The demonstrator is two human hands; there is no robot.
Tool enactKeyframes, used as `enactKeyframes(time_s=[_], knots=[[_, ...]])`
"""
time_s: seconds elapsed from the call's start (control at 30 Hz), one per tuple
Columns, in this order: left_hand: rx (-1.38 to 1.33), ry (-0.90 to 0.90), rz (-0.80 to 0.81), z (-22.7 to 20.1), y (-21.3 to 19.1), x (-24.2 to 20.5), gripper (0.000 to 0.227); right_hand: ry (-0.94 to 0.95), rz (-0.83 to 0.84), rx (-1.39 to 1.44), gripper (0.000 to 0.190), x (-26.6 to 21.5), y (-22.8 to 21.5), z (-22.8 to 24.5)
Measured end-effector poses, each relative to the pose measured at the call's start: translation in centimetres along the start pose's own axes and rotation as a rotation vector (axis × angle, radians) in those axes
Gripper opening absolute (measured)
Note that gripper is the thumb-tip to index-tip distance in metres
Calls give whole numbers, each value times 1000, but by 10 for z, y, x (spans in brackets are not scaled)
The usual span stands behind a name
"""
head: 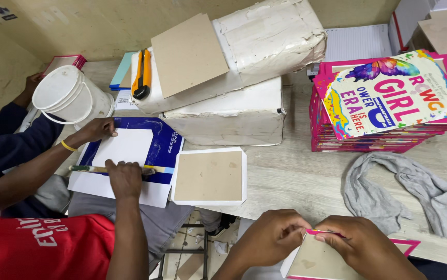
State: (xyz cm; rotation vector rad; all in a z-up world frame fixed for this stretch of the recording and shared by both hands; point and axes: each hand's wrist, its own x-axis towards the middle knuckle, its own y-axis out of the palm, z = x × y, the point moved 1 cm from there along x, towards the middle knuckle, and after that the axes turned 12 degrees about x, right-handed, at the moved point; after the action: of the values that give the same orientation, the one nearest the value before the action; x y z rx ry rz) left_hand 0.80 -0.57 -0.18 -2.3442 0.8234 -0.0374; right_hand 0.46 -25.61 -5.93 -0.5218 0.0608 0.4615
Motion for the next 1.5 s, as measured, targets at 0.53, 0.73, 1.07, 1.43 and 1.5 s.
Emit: enactKeyframes(time_s=[0.53,0.73,1.07,1.43,1.5], knots=[[238,219,-309,18,34,24,7,187,-27,69,21,11,2,-2],[445,576,-530,10,27,26,21,339,-207,141,25,9,0,5],[-574,-232,-79,39,69,39,25,76,-162,105,24,4,2,-4],[-907,-97,224,61,39,21,84,343,-161,587,31,-16,-24,4],[-1299,-148,229,81,46,12,115,379,-422,644,28,-22,-26,-7]])
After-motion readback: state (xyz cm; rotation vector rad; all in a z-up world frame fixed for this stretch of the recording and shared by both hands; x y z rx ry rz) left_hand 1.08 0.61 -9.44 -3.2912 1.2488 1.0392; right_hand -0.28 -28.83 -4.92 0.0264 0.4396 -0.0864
